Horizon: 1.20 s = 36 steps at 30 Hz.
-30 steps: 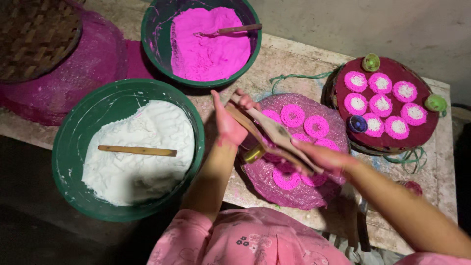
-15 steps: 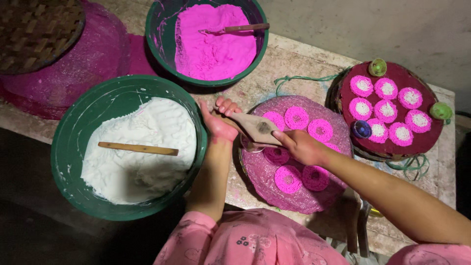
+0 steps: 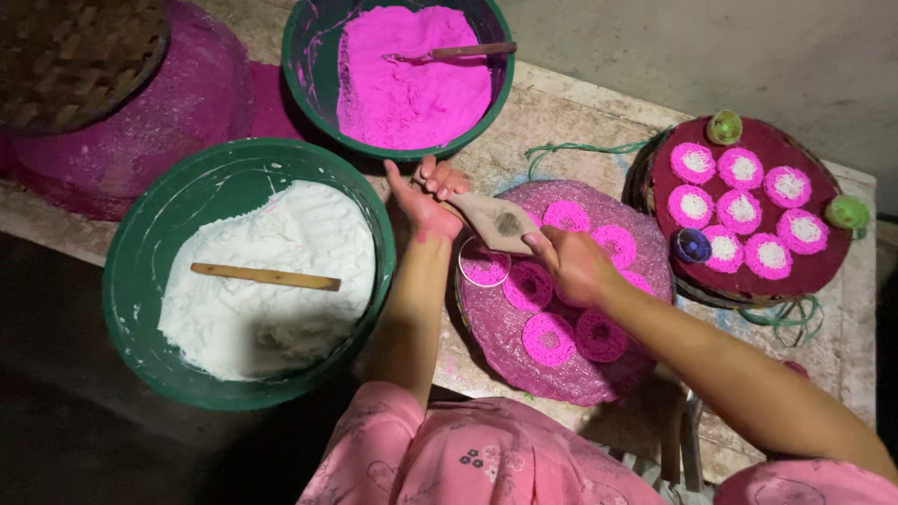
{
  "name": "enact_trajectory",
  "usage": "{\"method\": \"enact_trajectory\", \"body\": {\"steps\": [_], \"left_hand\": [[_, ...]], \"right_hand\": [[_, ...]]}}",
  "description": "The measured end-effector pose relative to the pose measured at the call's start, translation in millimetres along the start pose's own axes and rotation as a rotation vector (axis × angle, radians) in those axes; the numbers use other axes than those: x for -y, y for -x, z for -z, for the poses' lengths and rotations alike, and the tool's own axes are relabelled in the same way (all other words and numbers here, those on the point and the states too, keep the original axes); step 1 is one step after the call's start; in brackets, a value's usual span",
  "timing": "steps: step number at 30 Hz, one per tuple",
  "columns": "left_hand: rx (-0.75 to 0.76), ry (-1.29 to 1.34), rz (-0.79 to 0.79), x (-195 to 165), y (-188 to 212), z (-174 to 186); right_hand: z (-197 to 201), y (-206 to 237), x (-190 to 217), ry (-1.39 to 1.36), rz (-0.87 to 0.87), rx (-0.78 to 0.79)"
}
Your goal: The person uses a wooden mold and a metal ring to press pink and white powders into circular shapes on a woven tray. They repeatedly fill the mold with white powder, press it into the pink base, and arrange the finished pieces on a tray.
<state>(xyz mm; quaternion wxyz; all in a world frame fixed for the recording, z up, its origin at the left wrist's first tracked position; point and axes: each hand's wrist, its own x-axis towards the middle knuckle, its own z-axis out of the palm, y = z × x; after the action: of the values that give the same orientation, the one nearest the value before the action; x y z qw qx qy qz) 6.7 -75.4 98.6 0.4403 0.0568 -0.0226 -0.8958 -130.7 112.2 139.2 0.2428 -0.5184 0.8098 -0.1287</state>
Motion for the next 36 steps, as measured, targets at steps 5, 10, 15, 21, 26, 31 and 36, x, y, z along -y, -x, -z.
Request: {"method": "enact_trajectory", "body": {"steps": [5, 10, 15, 21, 26, 31, 36], "left_hand": [[-0.169, -0.134, -0.037, -11, 16, -3], [-0.245, 0.028, 0.01, 21, 24, 10], [-0.078, -0.046, 0.097, 40, 13, 20], [0.071, -1.303, -0.116, 18, 60, 53], [0.41, -2.092, -0.511, -3, 126, 67], [0.473, -2.306, -0.481, -5, 148, 59], [0.552, -2.313, -0.425, 0, 147, 60]], "right_hand": [[-19, 4, -5, -0.073, 0.019, 0.096], [-13, 11, -30, -0.046, 0.083, 0.096], [21, 16, -55, 0.058, 0.043, 0.021], [32, 50, -79, -0.212, 0.015, -0.22], [-3, 95, -91, -0.657, -0.02, -0.347], [-41, 127, -96, -0.982, -0.069, -0.475], [-68, 139, -109, -1.034, -0.164, -0.534]]}}
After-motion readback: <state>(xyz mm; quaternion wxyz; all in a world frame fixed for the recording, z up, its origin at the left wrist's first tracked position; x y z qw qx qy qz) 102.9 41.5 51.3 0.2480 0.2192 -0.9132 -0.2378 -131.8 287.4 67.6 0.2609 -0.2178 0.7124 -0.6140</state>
